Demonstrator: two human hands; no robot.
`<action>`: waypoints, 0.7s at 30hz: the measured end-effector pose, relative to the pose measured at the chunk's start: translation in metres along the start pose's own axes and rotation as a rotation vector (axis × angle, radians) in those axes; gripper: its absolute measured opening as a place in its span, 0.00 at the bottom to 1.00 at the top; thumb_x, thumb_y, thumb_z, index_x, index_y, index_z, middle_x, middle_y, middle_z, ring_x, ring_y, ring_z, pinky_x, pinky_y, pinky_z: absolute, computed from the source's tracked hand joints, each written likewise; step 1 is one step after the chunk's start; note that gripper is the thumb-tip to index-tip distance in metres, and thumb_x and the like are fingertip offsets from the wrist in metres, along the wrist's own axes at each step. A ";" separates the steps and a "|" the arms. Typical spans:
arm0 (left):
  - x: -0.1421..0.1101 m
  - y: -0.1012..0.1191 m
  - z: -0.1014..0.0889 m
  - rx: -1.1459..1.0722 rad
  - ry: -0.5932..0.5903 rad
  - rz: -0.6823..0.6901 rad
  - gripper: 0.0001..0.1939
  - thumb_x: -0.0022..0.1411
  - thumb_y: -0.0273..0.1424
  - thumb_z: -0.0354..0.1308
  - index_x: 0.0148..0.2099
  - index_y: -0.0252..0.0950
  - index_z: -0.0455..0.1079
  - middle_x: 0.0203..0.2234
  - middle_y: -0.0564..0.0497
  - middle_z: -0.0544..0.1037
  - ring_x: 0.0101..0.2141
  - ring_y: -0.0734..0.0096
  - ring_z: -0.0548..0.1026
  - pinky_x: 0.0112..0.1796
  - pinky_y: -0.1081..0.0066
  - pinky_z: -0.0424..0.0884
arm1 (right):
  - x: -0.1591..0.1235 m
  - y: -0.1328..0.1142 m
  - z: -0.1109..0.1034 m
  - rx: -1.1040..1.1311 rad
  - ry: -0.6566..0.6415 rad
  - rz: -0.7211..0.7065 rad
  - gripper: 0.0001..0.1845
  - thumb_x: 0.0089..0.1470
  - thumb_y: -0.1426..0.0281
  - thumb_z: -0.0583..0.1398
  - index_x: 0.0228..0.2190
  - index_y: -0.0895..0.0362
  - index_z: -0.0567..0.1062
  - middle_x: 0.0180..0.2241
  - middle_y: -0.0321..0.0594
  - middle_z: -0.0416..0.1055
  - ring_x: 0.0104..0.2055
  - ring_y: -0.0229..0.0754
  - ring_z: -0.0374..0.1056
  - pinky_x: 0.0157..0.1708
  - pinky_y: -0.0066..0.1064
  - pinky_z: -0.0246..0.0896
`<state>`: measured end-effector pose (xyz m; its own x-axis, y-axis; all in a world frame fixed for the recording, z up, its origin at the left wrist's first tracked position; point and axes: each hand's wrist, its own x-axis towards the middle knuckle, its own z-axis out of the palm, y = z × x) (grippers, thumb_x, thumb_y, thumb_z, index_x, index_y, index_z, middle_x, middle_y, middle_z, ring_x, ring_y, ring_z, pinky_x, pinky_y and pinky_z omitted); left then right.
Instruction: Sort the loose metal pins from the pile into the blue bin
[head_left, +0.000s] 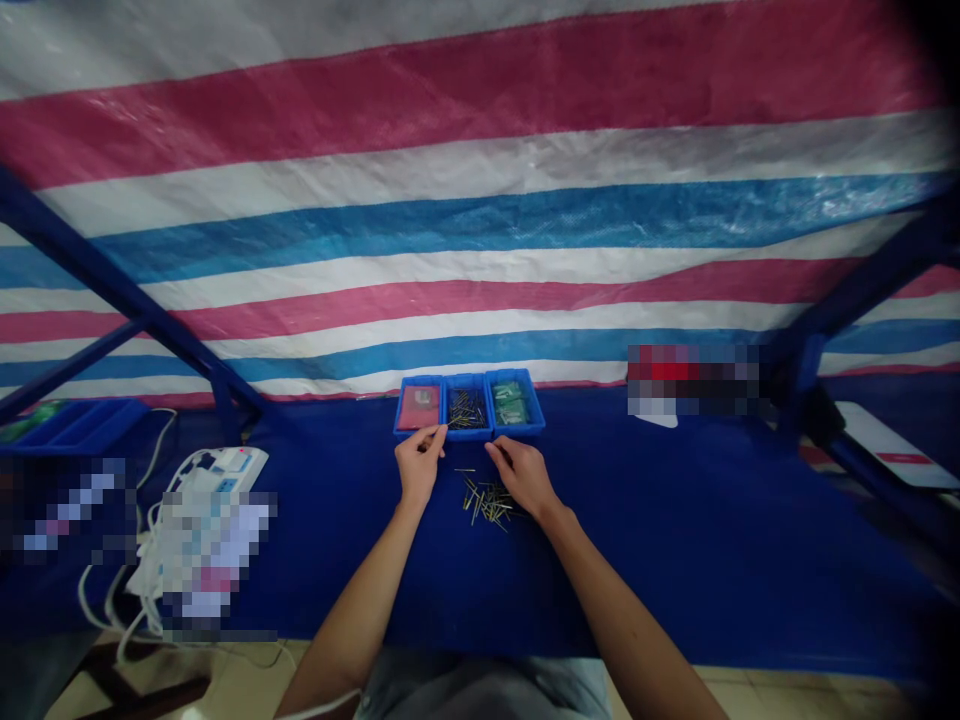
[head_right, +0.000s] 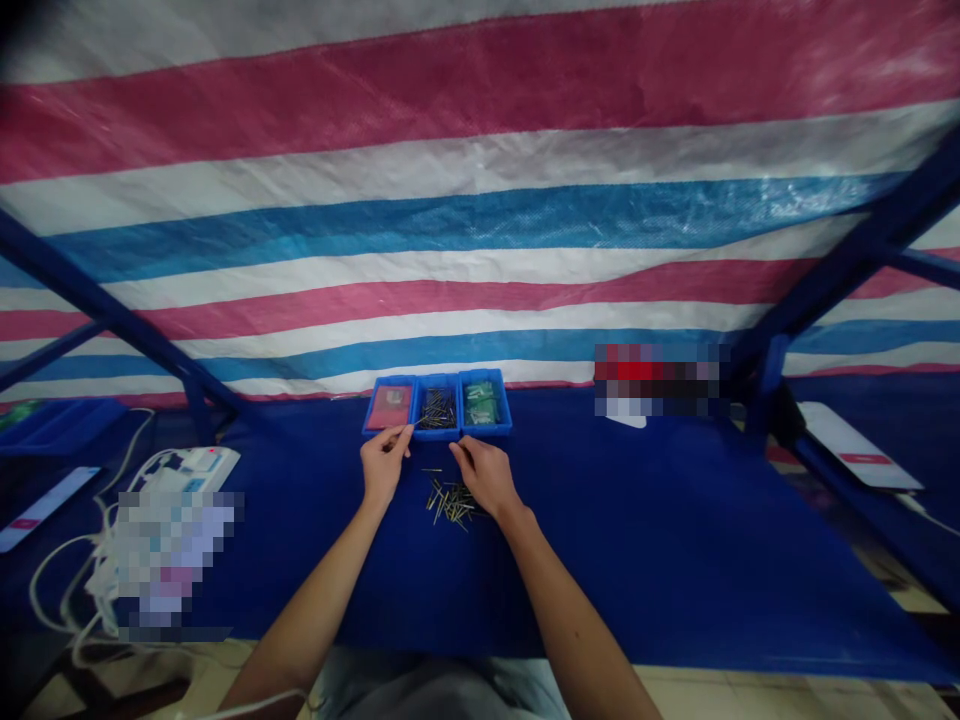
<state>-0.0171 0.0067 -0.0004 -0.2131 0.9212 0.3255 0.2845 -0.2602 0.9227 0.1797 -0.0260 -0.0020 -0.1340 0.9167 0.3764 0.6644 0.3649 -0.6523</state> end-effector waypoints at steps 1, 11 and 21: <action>0.001 -0.001 0.001 -0.001 0.032 -0.014 0.17 0.60 0.43 0.63 0.36 0.33 0.80 0.15 0.56 0.69 0.17 0.77 0.65 0.23 0.76 0.61 | 0.000 0.000 0.001 0.005 -0.020 -0.026 0.17 0.68 0.61 0.52 0.31 0.54 0.73 0.28 0.36 0.74 0.30 0.40 0.70 0.31 0.28 0.57; 0.000 -0.001 0.003 0.019 0.014 -0.032 0.16 0.58 0.44 0.64 0.33 0.35 0.73 0.14 0.59 0.66 0.17 0.76 0.68 0.24 0.76 0.65 | 0.000 0.007 0.010 -0.004 -0.192 -0.141 0.07 0.63 0.64 0.60 0.39 0.50 0.79 0.38 0.37 0.75 0.34 0.38 0.72 0.34 0.28 0.62; -0.007 0.004 0.002 0.085 -0.265 0.098 0.16 0.65 0.43 0.58 0.39 0.34 0.76 0.18 0.55 0.73 0.20 0.75 0.68 0.26 0.75 0.64 | -0.002 0.004 0.006 0.046 -0.131 -0.122 0.07 0.64 0.68 0.58 0.35 0.52 0.77 0.36 0.37 0.73 0.34 0.39 0.71 0.35 0.30 0.63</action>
<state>-0.0126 0.0000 0.0002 0.0672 0.9394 0.3362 0.3710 -0.3364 0.8656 0.1780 -0.0248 -0.0096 -0.3084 0.8774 0.3675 0.6033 0.4791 -0.6375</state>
